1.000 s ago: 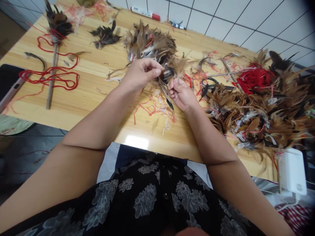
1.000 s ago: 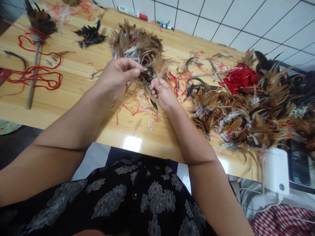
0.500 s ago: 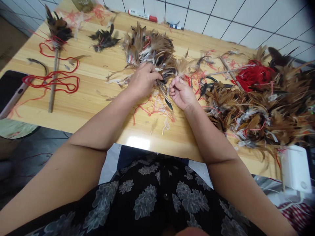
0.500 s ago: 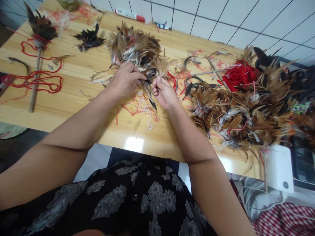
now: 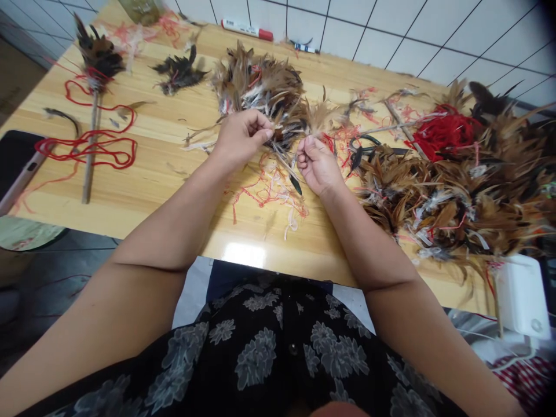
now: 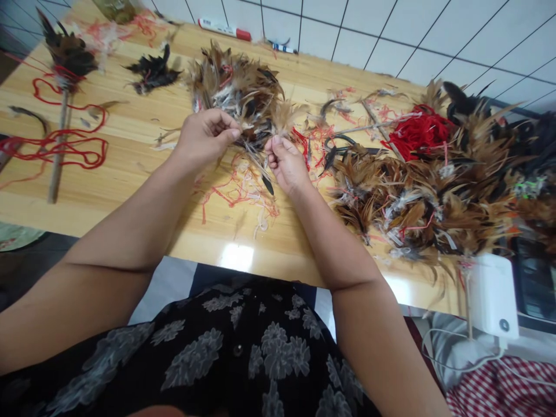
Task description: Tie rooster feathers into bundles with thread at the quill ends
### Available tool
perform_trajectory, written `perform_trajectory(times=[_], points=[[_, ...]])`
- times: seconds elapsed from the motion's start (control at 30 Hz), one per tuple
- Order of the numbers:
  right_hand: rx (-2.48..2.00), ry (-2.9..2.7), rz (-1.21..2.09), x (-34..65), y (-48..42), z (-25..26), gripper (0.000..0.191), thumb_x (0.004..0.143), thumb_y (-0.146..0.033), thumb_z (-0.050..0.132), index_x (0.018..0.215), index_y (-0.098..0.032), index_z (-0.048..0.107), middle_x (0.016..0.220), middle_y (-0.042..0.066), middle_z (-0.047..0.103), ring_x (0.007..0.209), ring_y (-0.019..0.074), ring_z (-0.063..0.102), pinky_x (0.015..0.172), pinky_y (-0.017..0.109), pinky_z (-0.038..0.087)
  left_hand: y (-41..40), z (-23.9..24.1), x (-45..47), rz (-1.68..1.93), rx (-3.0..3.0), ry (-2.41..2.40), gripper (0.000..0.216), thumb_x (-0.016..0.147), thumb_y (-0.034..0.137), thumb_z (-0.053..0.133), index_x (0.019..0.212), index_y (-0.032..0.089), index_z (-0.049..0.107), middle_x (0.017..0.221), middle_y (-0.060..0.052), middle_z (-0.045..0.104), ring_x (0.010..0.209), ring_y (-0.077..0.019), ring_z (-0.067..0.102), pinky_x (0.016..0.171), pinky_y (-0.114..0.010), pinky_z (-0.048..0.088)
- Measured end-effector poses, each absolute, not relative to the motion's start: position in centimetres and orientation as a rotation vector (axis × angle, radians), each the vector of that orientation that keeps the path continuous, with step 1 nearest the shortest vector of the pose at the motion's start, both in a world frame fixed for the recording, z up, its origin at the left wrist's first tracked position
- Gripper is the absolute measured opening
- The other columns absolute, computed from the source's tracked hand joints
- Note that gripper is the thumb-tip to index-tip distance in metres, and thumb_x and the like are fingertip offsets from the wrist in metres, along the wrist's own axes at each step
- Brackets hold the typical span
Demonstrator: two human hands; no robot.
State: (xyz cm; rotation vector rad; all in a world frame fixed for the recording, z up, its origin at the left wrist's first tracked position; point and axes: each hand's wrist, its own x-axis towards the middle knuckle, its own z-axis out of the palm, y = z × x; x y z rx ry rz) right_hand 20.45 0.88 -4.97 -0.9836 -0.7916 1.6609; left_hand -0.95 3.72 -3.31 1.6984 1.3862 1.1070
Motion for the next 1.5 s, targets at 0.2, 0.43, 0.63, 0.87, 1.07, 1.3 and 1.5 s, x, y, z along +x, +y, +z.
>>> perform_trajectory(times=[0.2,0.43,0.63,0.87,1.07,1.3,1.5], points=[[-1.125,-0.808,1.607,19.8,0.1,-3.5,0.04,0.113,-0.039,0.084,0.084,-0.021,0.063,0.071,-0.008,0.056,0.059,0.0036,0.045,0.057,0.015,0.038,2.9,-3.2,0.2,1.155,1.344,1.118,0.041,0.097,0.041,0.101,0.087,0.023,0.065,0.076,-0.001,0.066,0.074,-0.0188,0.07,0.071,-0.035,0.055],[-1.197,-0.844,1.627,19.3,-0.2,-2.7,0.04,0.107,-0.037,0.092,0.081,-0.02,0.065,0.066,-0.009,0.056,0.056,0.0032,0.045,0.055,0.014,0.037,2.1,-3.6,1.7,1.165,1.336,1.056,0.048,0.086,0.037,0.111,0.083,0.024,0.065,0.076,-0.001,0.071,0.074,-0.0203,0.073,0.067,-0.032,0.056],[-1.219,-0.914,1.673,19.1,-0.7,-2.4,0.038,0.109,-0.031,0.088,0.08,-0.017,0.069,0.064,-0.008,0.057,0.055,0.0021,0.044,0.053,0.012,0.036,1.8,-3.4,2.0,1.185,1.465,1.157,0.04,0.093,0.03,0.106,0.086,0.024,0.068,0.081,-0.002,0.073,0.089,-0.024,0.077,0.081,-0.036,0.056],[-1.201,-0.996,1.678,18.9,-1.0,-2.3,0.04,0.104,-0.028,0.093,0.077,-0.017,0.066,0.064,-0.007,0.058,0.055,0.0023,0.044,0.052,0.012,0.036,1.2,-3.1,1.9,1.148,1.614,1.211,0.035,0.097,0.033,0.102,0.088,0.024,0.069,0.084,-0.002,0.075,0.097,-0.0244,0.075,0.087,-0.04,0.055],[-1.164,-0.879,1.756,19.2,-0.9,-1.7,0.047,0.12,-0.022,0.069,0.076,-0.02,0.053,0.063,-0.008,0.053,0.053,0.0022,0.04,0.052,0.011,0.034,2.2,-3.9,1.6,1.179,1.493,1.16,0.043,0.096,0.047,0.105,0.099,0.025,0.068,0.086,-0.001,0.073,0.094,-0.0228,0.072,0.086,-0.038,0.053],[-1.112,-0.717,1.758,20.3,0.3,-2.4,0.043,0.122,-0.026,0.065,0.084,-0.024,0.045,0.069,-0.009,0.05,0.056,0.0046,0.041,0.054,0.013,0.036,4.4,-4.5,-1.0,1.202,1.697,1.278,0.026,0.09,0.033,0.098,0.084,0.026,0.073,0.087,-0.002,0.069,0.085,-0.0223,0.056,0.095,-0.047,0.051],[-1.118,-0.689,1.748,20.1,0.2,-2.4,0.042,0.124,-0.026,0.059,0.085,-0.025,0.044,0.069,-0.009,0.047,0.057,0.0057,0.04,0.054,0.014,0.035,4.8,-4.7,-2.1,1.082,1.85,1.254,0.021,0.079,0.038,0.099,0.087,0.032,0.081,0.086,-0.005,0.063,0.106,-0.0318,0.057,0.117,-0.053,0.052]])
